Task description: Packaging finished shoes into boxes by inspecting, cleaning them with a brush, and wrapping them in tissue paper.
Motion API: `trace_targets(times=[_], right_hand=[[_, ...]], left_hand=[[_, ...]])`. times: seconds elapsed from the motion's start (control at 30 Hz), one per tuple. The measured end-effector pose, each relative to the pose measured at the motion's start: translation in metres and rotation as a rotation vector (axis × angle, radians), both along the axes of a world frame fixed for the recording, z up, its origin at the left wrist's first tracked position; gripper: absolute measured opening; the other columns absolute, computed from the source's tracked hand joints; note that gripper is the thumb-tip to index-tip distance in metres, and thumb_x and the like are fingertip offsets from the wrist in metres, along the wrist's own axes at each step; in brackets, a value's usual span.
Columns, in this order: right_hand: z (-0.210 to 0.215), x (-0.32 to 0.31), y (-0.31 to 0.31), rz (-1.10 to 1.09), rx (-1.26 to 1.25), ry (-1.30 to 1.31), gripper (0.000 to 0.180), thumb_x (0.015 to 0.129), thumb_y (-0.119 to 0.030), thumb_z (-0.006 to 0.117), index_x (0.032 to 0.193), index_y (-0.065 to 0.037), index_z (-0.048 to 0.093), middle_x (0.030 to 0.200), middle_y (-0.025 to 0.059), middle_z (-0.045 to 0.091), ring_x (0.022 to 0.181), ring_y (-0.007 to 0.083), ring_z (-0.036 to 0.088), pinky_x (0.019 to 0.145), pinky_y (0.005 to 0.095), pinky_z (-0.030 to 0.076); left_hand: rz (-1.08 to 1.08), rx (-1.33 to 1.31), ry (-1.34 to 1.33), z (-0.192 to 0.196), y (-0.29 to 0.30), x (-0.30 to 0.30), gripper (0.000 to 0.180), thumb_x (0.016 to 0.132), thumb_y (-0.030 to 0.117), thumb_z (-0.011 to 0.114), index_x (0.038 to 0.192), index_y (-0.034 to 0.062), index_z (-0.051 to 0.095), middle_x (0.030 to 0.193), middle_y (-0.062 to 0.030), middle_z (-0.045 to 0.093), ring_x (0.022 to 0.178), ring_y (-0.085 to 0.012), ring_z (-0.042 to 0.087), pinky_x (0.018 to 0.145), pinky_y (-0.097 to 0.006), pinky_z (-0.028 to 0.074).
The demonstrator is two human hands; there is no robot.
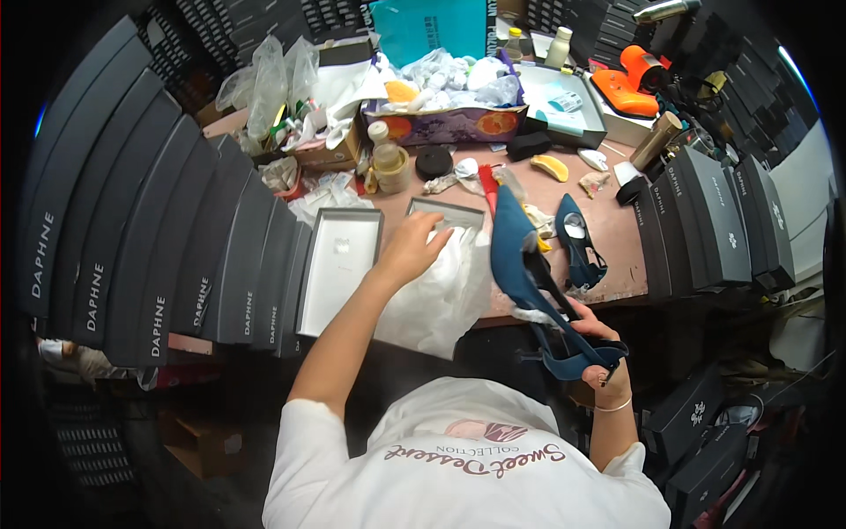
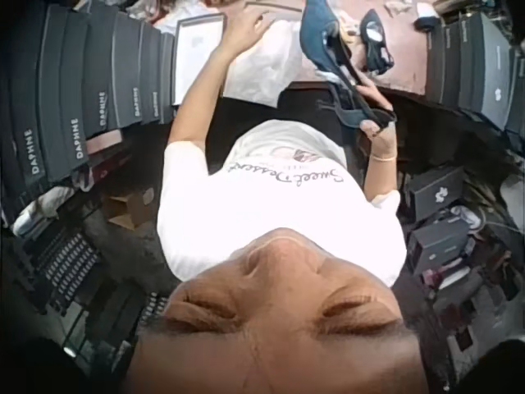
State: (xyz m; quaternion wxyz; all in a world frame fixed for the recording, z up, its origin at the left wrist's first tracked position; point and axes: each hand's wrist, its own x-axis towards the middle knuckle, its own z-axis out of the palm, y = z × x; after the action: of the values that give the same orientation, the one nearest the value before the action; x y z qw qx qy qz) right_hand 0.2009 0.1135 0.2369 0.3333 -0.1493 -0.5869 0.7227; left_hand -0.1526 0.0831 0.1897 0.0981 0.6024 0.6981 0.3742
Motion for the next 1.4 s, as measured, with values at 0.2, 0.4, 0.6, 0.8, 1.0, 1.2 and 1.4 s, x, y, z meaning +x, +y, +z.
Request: trace_targets(times=[0.2, 0.4, 0.6, 0.8, 1.0, 1.2, 1.4], right_hand=[[-0.007, 0.015, 0.003, -0.226, -0.088, -0.017, 0.079, 0.06, -0.05, 0.086, 0.119, -0.003, 0.061, 0.141, 0.0247, 0.042, 0.128, 0.0316, 0.047, 0.108, 0.0426, 0.036], [-0.027, 0.024, -0.002, -0.322, -0.076, -0.097, 0.087, 0.065, -0.06, 0.079, 0.122, 0.002, 0.057, 0.143, 0.0255, 0.039, 0.125, 0.0276, 0.049, 0.103, 0.0366, 0.04], [-0.017, -0.004, -0.008, -0.249, 0.034, -0.085, 0.083, 0.069, -0.048, 0.082, 0.127, 0.003, 0.052, 0.146, 0.0236, 0.034, 0.122, 0.0269, 0.053, 0.103, 0.0365, 0.042], [-0.002, 0.011, -0.02, -0.281, 0.147, -0.016, 0.083, 0.074, -0.045, 0.079, 0.132, 0.003, 0.044, 0.131, 0.0175, 0.049, 0.12, 0.0274, 0.054, 0.099, 0.0362, 0.047], [0.011, 0.01, -0.032, -0.19, 0.129, 0.002, 0.081, 0.079, -0.043, 0.076, 0.135, 0.002, 0.04, 0.129, 0.016, 0.05, 0.119, 0.0291, 0.054, 0.098, 0.0386, 0.048], [0.03, 0.012, -0.038, -0.19, 0.217, 0.042, 0.081, 0.076, -0.038, 0.079, 0.134, 0.003, 0.04, 0.135, 0.0199, 0.048, 0.119, 0.0304, 0.055, 0.097, 0.0385, 0.05], [0.024, 0.009, -0.036, -0.192, 0.269, 0.054, 0.074, 0.082, -0.037, 0.072, 0.137, -0.001, 0.038, 0.135, 0.0192, 0.048, 0.122, 0.0325, 0.053, 0.103, 0.0444, 0.044]], left_hand=[[-0.152, -0.603, 0.269, -0.129, 0.089, -0.039, 0.023, 0.077, 0.011, 0.062, 0.098, 0.003, 0.069, 0.101, -0.0242, 0.066, 0.097, -0.0369, 0.064, 0.085, -0.045, 0.05], [0.107, -0.273, 0.291, -0.051, 0.062, -0.045, 0.013, 0.082, 0.016, 0.062, 0.086, 0.0061, 0.069, 0.09, -0.0196, 0.067, 0.087, -0.0369, 0.064, 0.076, -0.048, 0.05], [0.168, 0.183, 0.221, 0.027, 0.001, -0.1, 0.02, 0.078, 0.021, 0.065, 0.077, 0.0014, 0.061, 0.089, -0.0166, 0.061, 0.086, -0.0343, 0.059, 0.077, -0.042, 0.048], [0.262, 0.352, 0.35, 0.13, -0.045, -0.094, 0.021, 0.086, 0.023, 0.065, 0.088, 0.0032, 0.06, 0.083, -0.0121, 0.066, 0.078, -0.0277, 0.066, 0.072, -0.035, 0.05], [0.126, 0.075, 0.768, 0.103, -0.077, -0.066, 0.01, 0.088, 0.016, 0.057, 0.095, 0.0102, 0.061, 0.09, -0.0123, 0.064, 0.085, -0.0324, 0.065, 0.075, -0.042, 0.053], [0.501, 1.014, 0.665, 0.222, -0.139, -0.055, 0.01, 0.088, 0.012, 0.061, 0.09, 0.0016, 0.06, 0.088, -0.0157, 0.06, 0.083, -0.0362, 0.06, 0.07, -0.042, 0.049], [0.159, 0.161, 0.454, 0.12, -0.142, -0.014, 0.018, 0.09, 0.022, 0.06, 0.09, 0.0044, 0.057, 0.082, -0.0183, 0.062, 0.079, -0.0379, 0.061, 0.07, -0.044, 0.048]])
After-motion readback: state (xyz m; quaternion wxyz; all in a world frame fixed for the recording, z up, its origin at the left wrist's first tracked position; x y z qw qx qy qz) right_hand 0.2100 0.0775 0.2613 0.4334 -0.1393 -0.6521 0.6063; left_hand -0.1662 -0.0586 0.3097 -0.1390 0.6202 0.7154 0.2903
